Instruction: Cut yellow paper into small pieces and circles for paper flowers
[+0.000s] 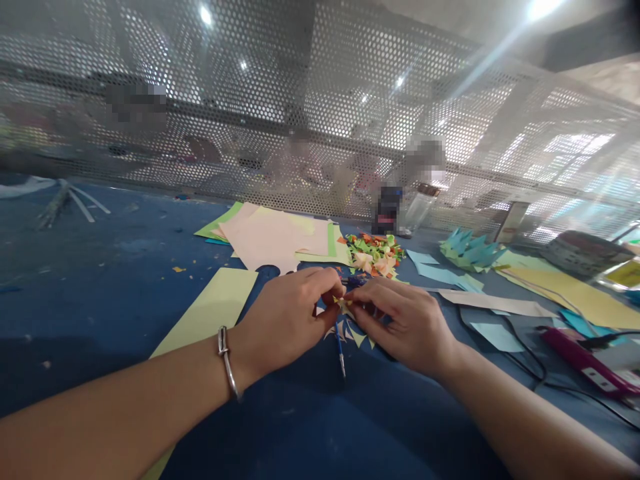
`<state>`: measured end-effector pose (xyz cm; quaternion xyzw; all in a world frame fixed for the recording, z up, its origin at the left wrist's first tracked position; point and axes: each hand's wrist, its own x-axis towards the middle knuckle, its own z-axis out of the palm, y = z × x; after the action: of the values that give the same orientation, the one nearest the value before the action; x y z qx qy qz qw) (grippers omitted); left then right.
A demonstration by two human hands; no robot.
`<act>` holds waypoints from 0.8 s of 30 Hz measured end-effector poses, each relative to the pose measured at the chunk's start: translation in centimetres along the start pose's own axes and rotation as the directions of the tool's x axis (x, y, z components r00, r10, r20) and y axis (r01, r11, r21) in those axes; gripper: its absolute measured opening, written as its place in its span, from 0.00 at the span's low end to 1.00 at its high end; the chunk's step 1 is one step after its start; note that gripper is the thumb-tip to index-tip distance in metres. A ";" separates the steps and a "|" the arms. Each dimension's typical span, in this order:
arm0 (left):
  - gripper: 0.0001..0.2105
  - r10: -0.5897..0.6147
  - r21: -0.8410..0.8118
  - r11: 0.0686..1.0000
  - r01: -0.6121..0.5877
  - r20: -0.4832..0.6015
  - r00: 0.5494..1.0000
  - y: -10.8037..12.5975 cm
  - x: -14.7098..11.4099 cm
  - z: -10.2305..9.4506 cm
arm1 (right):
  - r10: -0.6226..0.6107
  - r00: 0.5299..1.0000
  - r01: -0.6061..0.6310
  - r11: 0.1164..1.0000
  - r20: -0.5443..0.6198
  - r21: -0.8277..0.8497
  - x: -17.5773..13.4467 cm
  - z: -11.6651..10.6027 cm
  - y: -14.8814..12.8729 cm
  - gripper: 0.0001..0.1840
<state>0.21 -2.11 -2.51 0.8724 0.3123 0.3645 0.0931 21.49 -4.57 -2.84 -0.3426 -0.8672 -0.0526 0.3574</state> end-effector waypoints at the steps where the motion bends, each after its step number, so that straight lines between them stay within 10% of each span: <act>1: 0.04 0.003 0.002 1.000 -0.003 -0.003 1.000 0.0 0.0 0.0 | 0.001 1.000 -0.001 1.000 0.002 0.000 0.0 0.0 0.0 0.05; 24: 0.03 -0.146 -0.089 0.986 0.141 -0.058 0.988 -0.3 0.3 0.1 | 0.089 0.996 -0.089 0.996 0.001 -0.019 0.1 0.0 -0.2 0.07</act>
<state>0.28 -1.71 -2.53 0.8307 0.3616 0.3974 0.1457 21.33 -4.63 -2.78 -0.3844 -0.8509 -0.0444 0.3553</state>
